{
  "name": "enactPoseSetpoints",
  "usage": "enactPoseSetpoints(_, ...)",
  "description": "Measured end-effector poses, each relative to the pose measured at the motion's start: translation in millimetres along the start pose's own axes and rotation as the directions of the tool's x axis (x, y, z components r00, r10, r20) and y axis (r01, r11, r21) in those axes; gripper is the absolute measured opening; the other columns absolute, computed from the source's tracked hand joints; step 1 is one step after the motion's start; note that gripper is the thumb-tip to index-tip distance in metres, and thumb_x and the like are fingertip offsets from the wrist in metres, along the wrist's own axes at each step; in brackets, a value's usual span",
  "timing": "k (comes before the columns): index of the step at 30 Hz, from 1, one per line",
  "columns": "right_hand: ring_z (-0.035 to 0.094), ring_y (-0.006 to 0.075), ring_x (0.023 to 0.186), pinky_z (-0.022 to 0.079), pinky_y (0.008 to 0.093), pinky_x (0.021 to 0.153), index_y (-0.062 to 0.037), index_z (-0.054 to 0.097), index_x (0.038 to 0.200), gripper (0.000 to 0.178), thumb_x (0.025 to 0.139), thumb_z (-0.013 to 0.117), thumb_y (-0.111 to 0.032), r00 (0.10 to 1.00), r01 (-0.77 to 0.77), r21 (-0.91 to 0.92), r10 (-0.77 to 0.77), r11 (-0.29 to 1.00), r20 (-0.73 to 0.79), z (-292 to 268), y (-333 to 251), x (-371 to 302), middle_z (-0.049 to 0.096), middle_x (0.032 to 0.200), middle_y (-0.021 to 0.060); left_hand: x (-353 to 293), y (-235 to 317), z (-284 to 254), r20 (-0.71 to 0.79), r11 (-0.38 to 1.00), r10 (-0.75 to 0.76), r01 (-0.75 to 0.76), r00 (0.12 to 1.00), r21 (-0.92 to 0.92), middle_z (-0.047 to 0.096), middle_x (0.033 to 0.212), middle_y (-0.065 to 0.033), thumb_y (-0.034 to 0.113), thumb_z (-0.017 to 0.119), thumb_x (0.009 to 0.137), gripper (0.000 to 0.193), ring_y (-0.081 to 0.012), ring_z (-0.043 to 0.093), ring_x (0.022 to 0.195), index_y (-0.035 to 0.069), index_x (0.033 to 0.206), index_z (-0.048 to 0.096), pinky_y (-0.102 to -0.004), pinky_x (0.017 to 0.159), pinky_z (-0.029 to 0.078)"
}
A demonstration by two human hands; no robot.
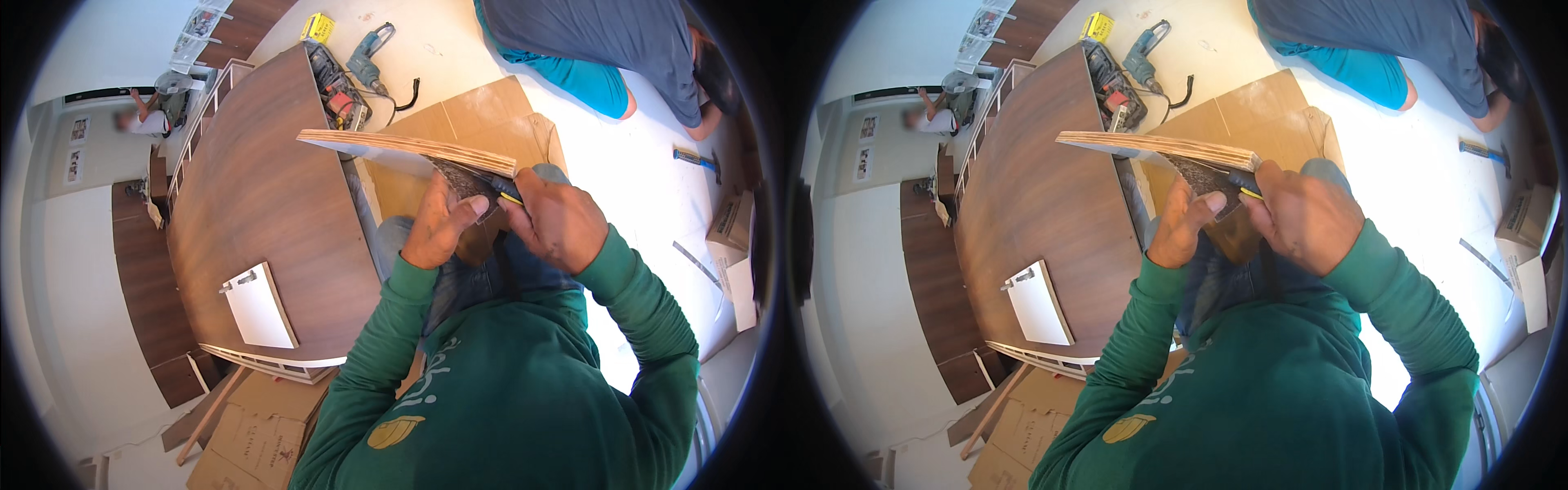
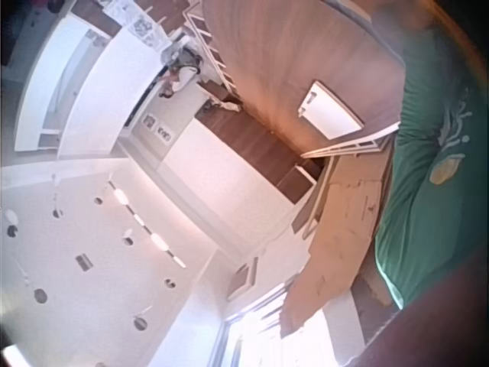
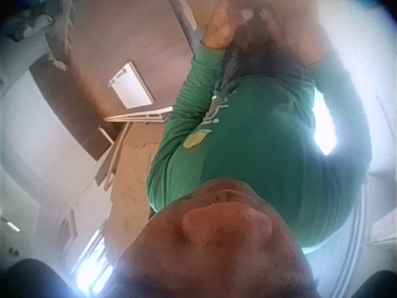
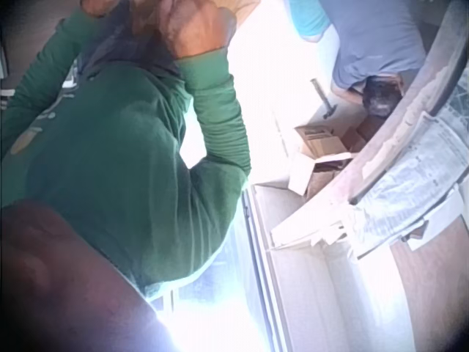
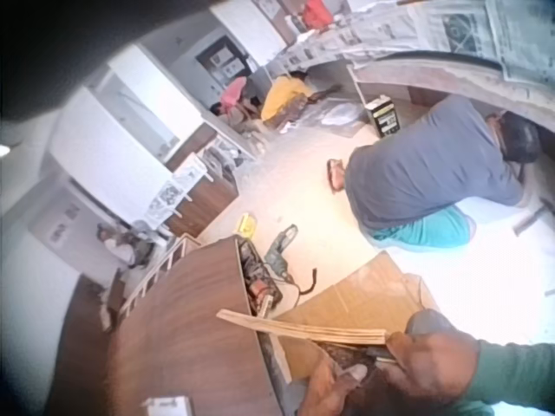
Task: The person sits on the floor and uses a utility knife to trim the edges of a white particle board panel. They repeatedly score the edge and snap off thin strips of material to clean up the cut.
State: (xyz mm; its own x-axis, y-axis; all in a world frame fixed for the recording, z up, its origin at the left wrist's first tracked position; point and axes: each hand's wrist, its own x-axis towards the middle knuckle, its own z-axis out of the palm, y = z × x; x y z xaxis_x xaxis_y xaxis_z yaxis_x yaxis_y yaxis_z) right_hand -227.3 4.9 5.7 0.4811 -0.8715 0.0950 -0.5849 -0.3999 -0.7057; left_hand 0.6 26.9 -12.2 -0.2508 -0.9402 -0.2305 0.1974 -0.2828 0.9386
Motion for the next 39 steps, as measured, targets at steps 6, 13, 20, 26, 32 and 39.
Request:
enactPoseSetpoints(6, 0.068, 0.0481, 0.075, 0.054, 0.0565, 0.067, -0.0005, 0.057, 0.106, 0.03, 0.104, 0.069, -0.028, 0.989, -0.05, -0.1, 0.063, 0.994, 0.131, -2, 16, -14, 0.068, 0.079, 0.0241, -2, -5, -3, -0.009, 0.999, 0.012, -0.012, 1.0, 0.038, 0.049, 0.157, -0.018, 0.019, 0.071, 0.099, 0.079, -0.0255, 0.049, 0.146, -0.005, 0.162, 0.03, -0.0416, 0.124, 0.039)
enactPoseSetpoints(13, 0.069, 0.0468, 0.075, 0.055, 0.0565, 0.066, -0.0008, 0.056, 0.108, 0.034, 0.105, 0.068, -0.032, 0.975, -0.103, -0.216, 0.141, 0.971, 0.172, -7, 40, -40, 0.069, 0.078, 0.0222, -3, -5, -7, -0.043, 0.998, -0.013, 0.016, 0.999, 0.063, 0.056, 0.15, -0.0182, 0.017, 0.07, 0.097, 0.075, -0.0261, 0.053, 0.143, -0.007, 0.158, 0.035, -0.0413, 0.123, 0.04)
enactPoseSetpoints(20, 0.066, 0.05, 0.068, 0.05, 0.058, 0.064, 0.0006, 0.055, 0.11, 0.026, 0.1, 0.068, -0.02, 0.937, -0.214, -0.109, 0.235, 0.971, 0.257, -61, 10, -71, 0.062, 0.071, 0.0246, 0, -8, -8, -0.023, 0.993, 0.075, -0.072, 0.997, 0.096, 0.057, 0.149, -0.0181, 0.018, 0.069, 0.097, 0.07, -0.0249, 0.056, 0.139, -0.007, 0.155, 0.039, -0.04, 0.121, 0.042)
enactPoseSetpoints(26, 0.065, 0.0481, 0.064, 0.05, 0.0551, 0.06, 0.0001, 0.054, 0.113, 0.025, 0.101, 0.067, -0.017, 0.998, -0.025, 0.168, 0.034, 0.985, -0.049, -25, -12, -40, 0.062, 0.069, 0.024, -1, -6, -7, -0.005, 0.996, 0.047, -0.046, 0.999, 0.077, 0.057, 0.148, -0.0162, 0.017, 0.067, 0.098, 0.068, -0.0223, 0.056, 0.137, -0.006, 0.155, 0.039, -0.0378, 0.117, 0.045)
enactPoseSetpoints(32, 0.064, 0.0452, 0.058, 0.052, 0.0525, 0.058, 0.0018, 0.054, 0.112, 0.025, 0.101, 0.068, -0.016, 0.988, 0.107, 0.089, -0.096, 0.99, -0.119, 7, -4, -13, 0.064, 0.066, 0.0212, -5, -4, -4, -0.01, 0.997, 0.034, -0.033, 0.999, 0.068, 0.056, 0.148, -0.0151, 0.017, 0.068, 0.098, 0.071, -0.0222, 0.055, 0.137, -0.005, 0.158, 0.037, -0.0375, 0.116, 0.046)
enactPoseSetpoints(39, 0.069, 0.0434, 0.059, 0.054, 0.0501, 0.055, 0.0081, 0.056, 0.116, 0.033, 0.102, 0.069, -0.019, 0.976, 0.099, 0.131, -0.071, 0.986, -0.205, 26, -3, -6, 0.067, 0.069, 0.0253, -2, -4, -4, -0.002, 0.999, 0.028, -0.028, 1.0, 0.029, 0.05, 0.155, -0.0161, 0.018, 0.068, 0.099, 0.076, -0.0236, 0.051, 0.143, -0.003, 0.162, 0.031, -0.04, 0.119, 0.043)
